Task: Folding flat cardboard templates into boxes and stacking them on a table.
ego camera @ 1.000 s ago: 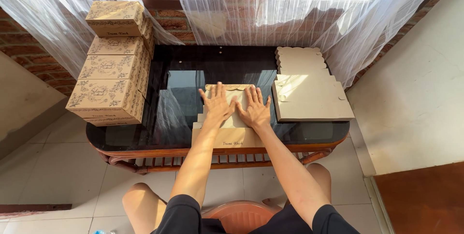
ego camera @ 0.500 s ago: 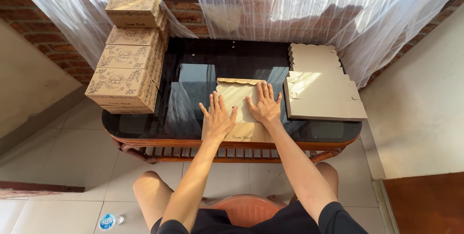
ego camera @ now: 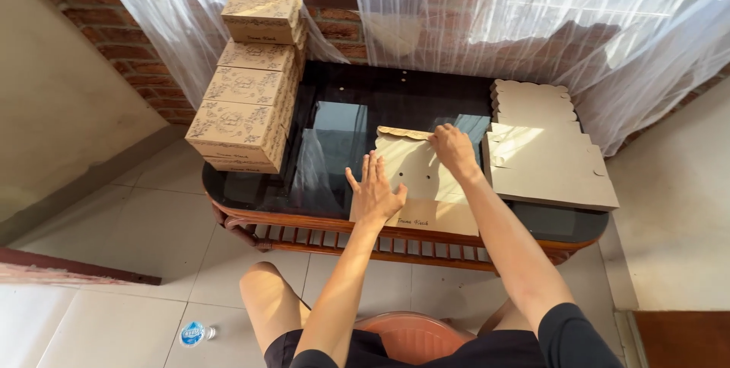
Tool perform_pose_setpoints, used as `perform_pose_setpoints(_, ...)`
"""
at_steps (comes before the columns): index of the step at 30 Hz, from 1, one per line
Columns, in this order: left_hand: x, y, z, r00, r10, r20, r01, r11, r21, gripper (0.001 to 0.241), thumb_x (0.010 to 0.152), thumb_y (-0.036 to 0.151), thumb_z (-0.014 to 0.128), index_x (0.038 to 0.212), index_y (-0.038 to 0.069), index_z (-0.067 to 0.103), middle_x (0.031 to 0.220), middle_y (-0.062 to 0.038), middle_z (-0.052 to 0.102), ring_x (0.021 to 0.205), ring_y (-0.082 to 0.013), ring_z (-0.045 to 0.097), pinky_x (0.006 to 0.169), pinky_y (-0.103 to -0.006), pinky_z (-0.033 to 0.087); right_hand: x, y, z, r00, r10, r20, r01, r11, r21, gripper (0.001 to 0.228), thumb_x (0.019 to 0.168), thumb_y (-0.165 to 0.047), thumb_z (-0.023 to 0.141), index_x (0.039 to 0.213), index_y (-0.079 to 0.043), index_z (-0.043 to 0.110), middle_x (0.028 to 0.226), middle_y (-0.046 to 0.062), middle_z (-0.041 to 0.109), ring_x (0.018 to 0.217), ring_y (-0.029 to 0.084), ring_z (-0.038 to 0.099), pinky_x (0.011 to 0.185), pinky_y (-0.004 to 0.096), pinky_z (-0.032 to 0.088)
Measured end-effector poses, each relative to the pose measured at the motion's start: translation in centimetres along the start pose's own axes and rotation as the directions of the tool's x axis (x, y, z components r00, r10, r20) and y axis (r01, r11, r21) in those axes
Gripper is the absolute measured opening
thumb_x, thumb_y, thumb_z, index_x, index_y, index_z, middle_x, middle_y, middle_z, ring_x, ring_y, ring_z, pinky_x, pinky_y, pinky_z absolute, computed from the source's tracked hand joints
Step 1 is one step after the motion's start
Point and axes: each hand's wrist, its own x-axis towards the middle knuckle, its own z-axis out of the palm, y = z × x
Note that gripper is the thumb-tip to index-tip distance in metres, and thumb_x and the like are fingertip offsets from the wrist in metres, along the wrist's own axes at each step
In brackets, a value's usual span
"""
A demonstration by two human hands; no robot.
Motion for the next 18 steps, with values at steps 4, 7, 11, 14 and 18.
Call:
perform_pose_setpoints(4,0.0,0.2,-0.1,1.0,-0.016,-0.006,0.015,1.0,-0.018,0.082,0.076,0.042,0.055,0.146,0.0,0.045,0.158,-0.021,0.041,0.15,-0.0312,0.035,0.117,-0.0695,0.011,1.8,-1.0,-2.5,0.986,0.074,0.148,-0.086,0.993,0.076,0.022,0.087,-0.031,0.075,0.09,-0.009,0.074,0.097,0.011,0.068,0.098,0.034,0.071,0.078,0.049,0.06)
perform_pose_setpoints(7,-0.1,0.2,0.1,1.0,-0.021,-0.019,0.021,1.0,-0.009,0.082,0.076,0.042,0.058,0.146,0.002,0.044,0.158,-0.021,0.041,0.15,-0.0309,0.035,0.117,-0.0693,0.011,2.8,-0.7,-2.9,0.962,0.099,0.254,-0.127,0.987,0.096,0.022,0.085,-0.033,0.077,0.096,-0.016,0.069,0.103,0.009,0.066,0.104,0.033,0.07,0.08,0.051,0.06)
perform_pose_setpoints(11,0.3,0.0,-0.4,0.999,-0.022,-0.04,0.02,0.999,-0.034,0.087,0.075,0.042,0.058,0.149,0.0,0.038,0.158,-0.023,0.037,0.15,-0.0338,0.033,0.118,-0.0688,0.014,4.4,-0.5,-3.1,0.965,0.057,0.255,-0.034,0.995,-0.092,0.035,0.084,-0.042,0.075,0.113,-0.024,0.069,0.109,0.006,0.07,0.116,0.029,0.064,0.092,0.051,0.051)
perform_pose_setpoints(14,0.0,-0.1,0.6,0.996,-0.015,-0.092,0.012,1.0,-0.025,0.097,0.074,0.041,0.061,0.155,0.0,0.026,0.159,-0.026,0.032,0.15,-0.0381,0.031,0.117,-0.0687,0.02,2.8,-0.9,-4.8,0.985,0.007,0.175,0.014,0.992,-0.122,0.02,0.08,-0.037,0.075,0.098,-0.027,0.076,0.097,0.0,0.07,0.107,0.023,0.064,0.091,0.047,0.046)
perform_pose_setpoints(18,0.0,-0.4,1.2,0.968,-0.008,-0.252,-0.014,0.996,-0.089,0.104,0.077,0.044,0.063,0.16,0.0,0.018,0.159,-0.026,0.031,0.148,-0.0386,0.033,0.116,-0.0668,0.024,-1.2,-1.7,-6.6,0.986,-0.095,-0.137,0.085,0.993,-0.076,0.001,0.081,-0.03,0.068,0.082,-0.03,0.068,0.085,-0.005,0.061,0.09,0.016,0.063,0.081,0.035,0.041)
